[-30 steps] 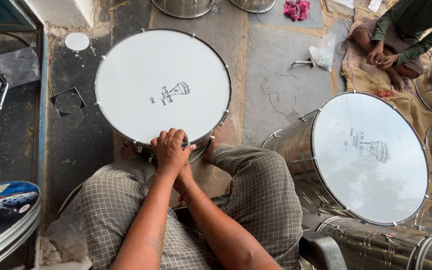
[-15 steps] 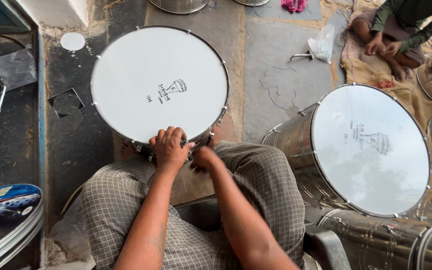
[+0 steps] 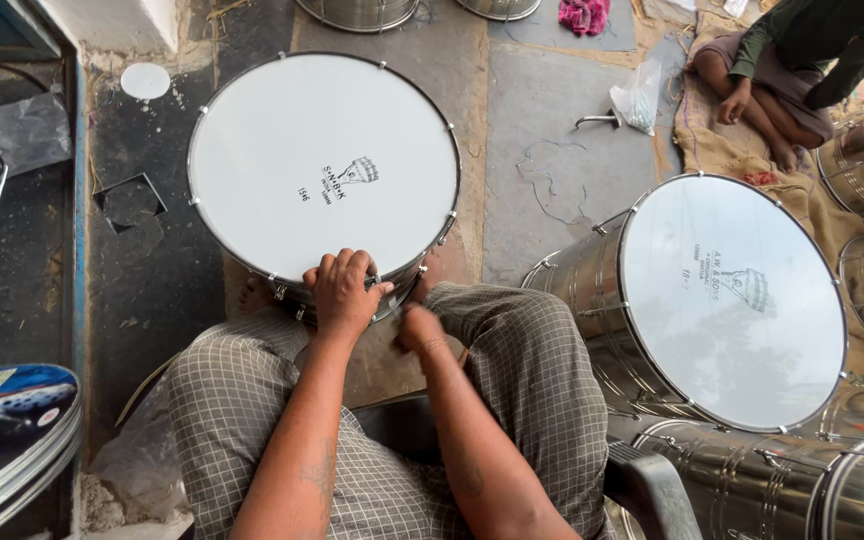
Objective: The person sits on the floor and uses a drum key to tighten the tension rods on a silver drum. They systematically rotate the drum and adjust the lugs around the rim to secure the drumhead.
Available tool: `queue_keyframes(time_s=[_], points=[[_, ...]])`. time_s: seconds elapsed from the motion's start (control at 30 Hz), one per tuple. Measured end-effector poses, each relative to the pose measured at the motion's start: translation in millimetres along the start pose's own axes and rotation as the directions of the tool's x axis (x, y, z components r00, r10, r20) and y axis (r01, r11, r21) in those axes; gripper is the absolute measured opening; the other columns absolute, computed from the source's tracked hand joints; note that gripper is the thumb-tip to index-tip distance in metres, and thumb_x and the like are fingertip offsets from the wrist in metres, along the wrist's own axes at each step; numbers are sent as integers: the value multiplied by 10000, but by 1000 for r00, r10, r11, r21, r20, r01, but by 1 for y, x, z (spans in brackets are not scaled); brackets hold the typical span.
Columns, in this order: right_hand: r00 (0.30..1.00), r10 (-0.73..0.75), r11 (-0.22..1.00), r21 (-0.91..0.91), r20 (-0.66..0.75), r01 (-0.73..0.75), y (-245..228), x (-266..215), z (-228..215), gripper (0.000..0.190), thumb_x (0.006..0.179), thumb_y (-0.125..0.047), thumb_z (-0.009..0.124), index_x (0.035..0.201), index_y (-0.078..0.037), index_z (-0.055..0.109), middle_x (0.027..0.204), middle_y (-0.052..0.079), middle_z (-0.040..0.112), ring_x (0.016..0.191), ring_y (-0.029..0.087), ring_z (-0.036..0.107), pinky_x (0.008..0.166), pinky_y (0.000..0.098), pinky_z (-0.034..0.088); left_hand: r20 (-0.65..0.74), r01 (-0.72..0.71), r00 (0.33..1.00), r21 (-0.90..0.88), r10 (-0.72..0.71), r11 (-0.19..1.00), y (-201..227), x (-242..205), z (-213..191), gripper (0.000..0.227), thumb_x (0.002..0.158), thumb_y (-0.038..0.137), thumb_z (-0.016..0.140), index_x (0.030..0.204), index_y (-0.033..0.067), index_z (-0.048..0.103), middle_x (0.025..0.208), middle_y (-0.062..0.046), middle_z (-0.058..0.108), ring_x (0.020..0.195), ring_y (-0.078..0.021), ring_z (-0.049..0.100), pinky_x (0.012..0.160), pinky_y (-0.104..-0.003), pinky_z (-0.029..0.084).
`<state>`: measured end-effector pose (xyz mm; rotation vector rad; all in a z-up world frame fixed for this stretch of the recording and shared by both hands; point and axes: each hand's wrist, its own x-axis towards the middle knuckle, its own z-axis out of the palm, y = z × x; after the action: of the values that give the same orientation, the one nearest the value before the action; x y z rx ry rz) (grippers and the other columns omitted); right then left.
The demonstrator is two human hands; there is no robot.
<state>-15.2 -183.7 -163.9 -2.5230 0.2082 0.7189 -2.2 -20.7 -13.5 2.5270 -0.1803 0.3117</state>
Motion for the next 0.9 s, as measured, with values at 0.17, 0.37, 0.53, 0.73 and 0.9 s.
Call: queue_keyframes(time_s=[0.17, 0.37, 0.53, 0.73, 0.9], points=[[985, 169, 837, 526, 12, -151, -17, -25, -53, 513, 935, -52, 594, 1418, -99, 427, 934, 209, 759, 778, 272, 739, 639, 386, 579, 19, 7, 1000, 7, -7, 1000, 0, -1, 0, 430, 665, 353, 928, 884, 146, 622, 929, 18, 635, 958, -228, 553, 899, -438, 324], [906, 14, 499, 782, 423, -373, -41, -51, -4, 224, 940, -60, 608, 1143, 36, 618, 830, 162, 744, 623, 238, 691, 494, 396, 557, 8, 8, 1000, 8, -8, 1000, 1, 0, 0, 420, 664, 340, 927, 876, 145, 621, 927, 19, 635, 953, -225, 555, 905, -440, 326], [937, -79, 198, 926, 341, -321, -66, -43, 26, 267, 991, -175, 633, 1201, -11, 616, 979, 131, 726, 723, 214, 731, 606, 389, 626, 11, 28, 1000, 15, -29, 999, 2, 0, 1, 429, 644, 341, 929, 868, 142, 623, 923, 20, 638, 957, -226, 562, 913, -445, 333], [994, -102, 316, 949, 42, -8, -63, -13, 64, 313, 1000, -257, 636, 1222, -36, 625, 1002, 80, 731, 784, 150, 702, 623, 347, 564, 8, 15, 1000, 13, -15, 1000, -1, -1, 4, 425, 655, 350, 926, 871, 142, 626, 922, 12, 642, 957, -231, 566, 919, -445, 337], [976, 77, 748, 636, 204, -192, -8, 24, 8, 341, 1001, -229, 557, 1111, 63, 696, 826, 148, 678, 657, 241, 617, 546, 374, 494, 50, 14, 999, 24, -15, 1000, -1, -1, 1, 415, 684, 367, 917, 884, 138, 634, 925, 2, 643, 958, -240, 565, 909, -442, 331]])
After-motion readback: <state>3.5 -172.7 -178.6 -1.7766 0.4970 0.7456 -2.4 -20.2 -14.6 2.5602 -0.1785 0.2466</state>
